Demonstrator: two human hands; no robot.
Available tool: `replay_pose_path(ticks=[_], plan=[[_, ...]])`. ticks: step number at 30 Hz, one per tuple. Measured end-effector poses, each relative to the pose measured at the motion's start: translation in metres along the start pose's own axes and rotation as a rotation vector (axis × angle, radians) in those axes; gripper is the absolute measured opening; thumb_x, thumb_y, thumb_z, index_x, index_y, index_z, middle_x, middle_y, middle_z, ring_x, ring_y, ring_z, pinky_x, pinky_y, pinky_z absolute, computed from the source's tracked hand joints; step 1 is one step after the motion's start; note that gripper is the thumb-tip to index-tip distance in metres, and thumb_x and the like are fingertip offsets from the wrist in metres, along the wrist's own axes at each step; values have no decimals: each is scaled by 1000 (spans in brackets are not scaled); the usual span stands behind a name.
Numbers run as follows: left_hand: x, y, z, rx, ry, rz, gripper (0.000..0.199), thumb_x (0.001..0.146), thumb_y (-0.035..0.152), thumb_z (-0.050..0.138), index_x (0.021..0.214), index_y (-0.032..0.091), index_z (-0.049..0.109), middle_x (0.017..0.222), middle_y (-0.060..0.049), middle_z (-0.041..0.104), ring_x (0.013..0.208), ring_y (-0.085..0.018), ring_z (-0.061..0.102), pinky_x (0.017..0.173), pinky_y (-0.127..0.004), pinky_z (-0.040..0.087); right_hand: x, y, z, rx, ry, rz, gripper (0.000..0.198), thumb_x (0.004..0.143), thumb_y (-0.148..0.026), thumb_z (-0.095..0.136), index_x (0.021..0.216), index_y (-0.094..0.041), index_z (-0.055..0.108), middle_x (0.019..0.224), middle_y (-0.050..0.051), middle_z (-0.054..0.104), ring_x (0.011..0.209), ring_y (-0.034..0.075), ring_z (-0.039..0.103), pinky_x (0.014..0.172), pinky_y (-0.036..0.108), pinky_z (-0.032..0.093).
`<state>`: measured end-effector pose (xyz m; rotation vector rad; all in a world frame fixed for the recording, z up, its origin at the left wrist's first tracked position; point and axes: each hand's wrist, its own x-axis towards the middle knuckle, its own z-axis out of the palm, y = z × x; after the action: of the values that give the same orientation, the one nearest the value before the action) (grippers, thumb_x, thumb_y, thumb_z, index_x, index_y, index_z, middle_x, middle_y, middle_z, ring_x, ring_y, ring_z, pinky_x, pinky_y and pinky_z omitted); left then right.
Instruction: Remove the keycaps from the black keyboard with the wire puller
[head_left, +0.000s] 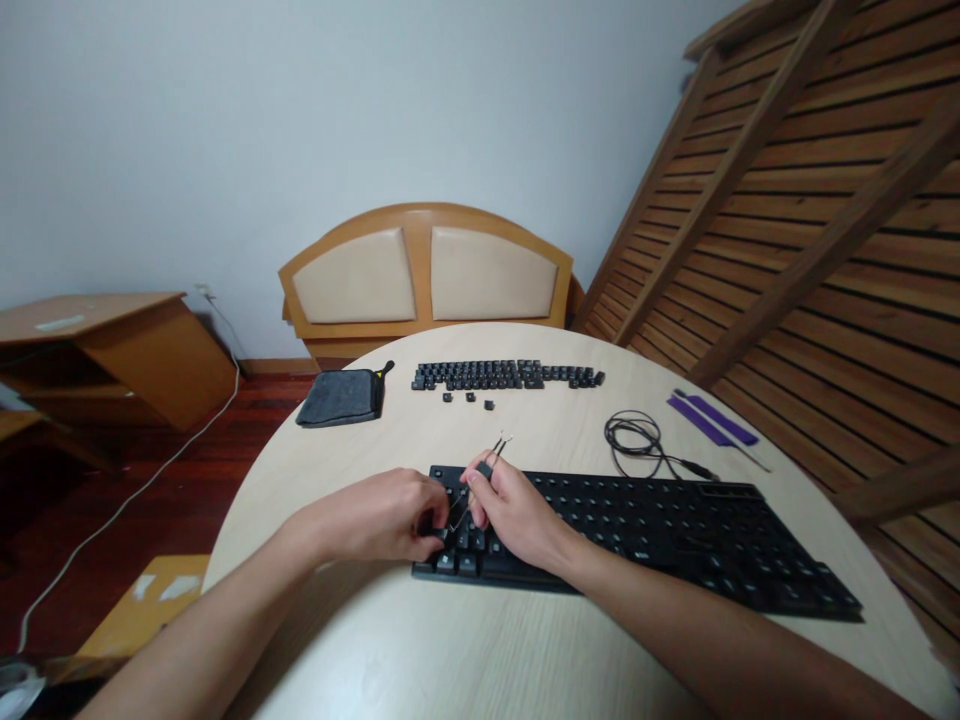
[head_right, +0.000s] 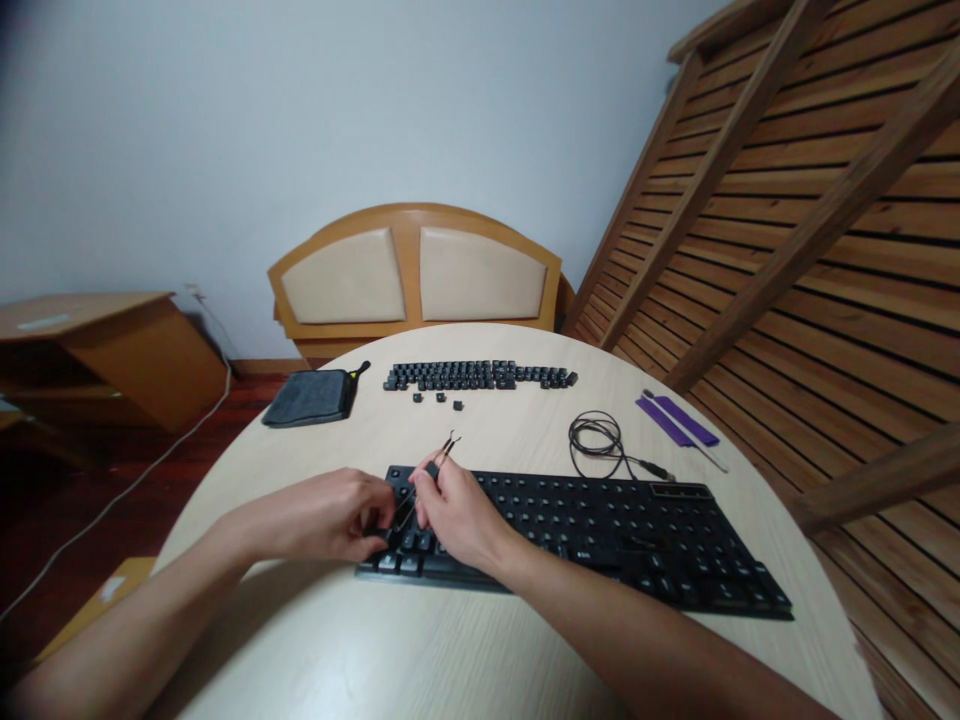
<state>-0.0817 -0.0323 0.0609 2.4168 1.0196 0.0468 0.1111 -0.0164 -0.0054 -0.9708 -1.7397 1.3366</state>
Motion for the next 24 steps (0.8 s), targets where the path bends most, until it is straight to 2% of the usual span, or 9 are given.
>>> replay_pose_path(ticks=[4, 7, 11, 15, 18, 21, 24], plan=[[-2, -16, -5, -185, 9, -42, 18, 84, 29, 62, 95, 15, 65, 79, -4, 70, 64, -14, 63, 58, -24, 47, 3, 2, 0, 37, 71, 32, 17, 97, -34, 41, 89, -21, 48, 52, -8, 51, 48, 11, 48, 51, 22, 40], [-3, -34, -13, -249, 97, -49, 20, 88, 30, 57, 100, 16, 63, 92, -5, 71, 75, -15, 66, 68, -26, 52, 6, 2, 0, 59, 123, 54, 16, 96, -34, 41, 89, -21, 47, 51, -8, 50, 47, 11, 48, 50, 22, 40], [1, -61, -18, -58, 302, -151, 24, 89, 28, 52, 106, 16, 63, 97, -7, 72, 78, -17, 66, 70, -26, 52, 8, 2, 1, 67, 123, 60, 16, 96, -33, 41, 88, -21, 47, 51, -8, 49, 47, 12, 48, 51, 22, 41], [13, -84, -17, 138, 346, -249, 29, 87, 29, 52, 111, 17, 63, 99, -8, 72, 74, -18, 67, 68, -27, 51, 9, 2, 0, 31, 83, 68, 17, 96, -33, 41, 89, -21, 49, 53, -7, 50, 48, 11, 49, 51, 22, 41], [27, -100, -20, 277, 403, -262, 27, 87, 28, 52, 110, 20, 64, 104, -9, 71, 88, -22, 67, 78, -29, 50, 10, -1, -3, -19, 21, 68, 17, 97, -33, 41, 88, -21, 49, 56, -6, 52, 50, 12, 51, 52, 22, 41], [43, -115, -26, 322, 469, -262, 29, 91, 27, 47, 114, 20, 63, 112, -10, 69, 104, -24, 63, 88, -31, 48, 9, -7, -8, -99, -28, 35, 18, 98, -34, 42, 89, -20, 50, 59, -5, 55, 55, 12, 53, 55, 23, 41], [56, -127, -29, 333, 513, -254, 30, 95, 27, 43, 116, 20, 62, 120, -10, 64, 108, -24, 61, 92, -31, 47, 6, -13, -16, -150, -45, 11, 19, 98, -33, 43, 89, -20, 52, 61, -4, 56, 58, 12, 55, 59, 23, 40]])
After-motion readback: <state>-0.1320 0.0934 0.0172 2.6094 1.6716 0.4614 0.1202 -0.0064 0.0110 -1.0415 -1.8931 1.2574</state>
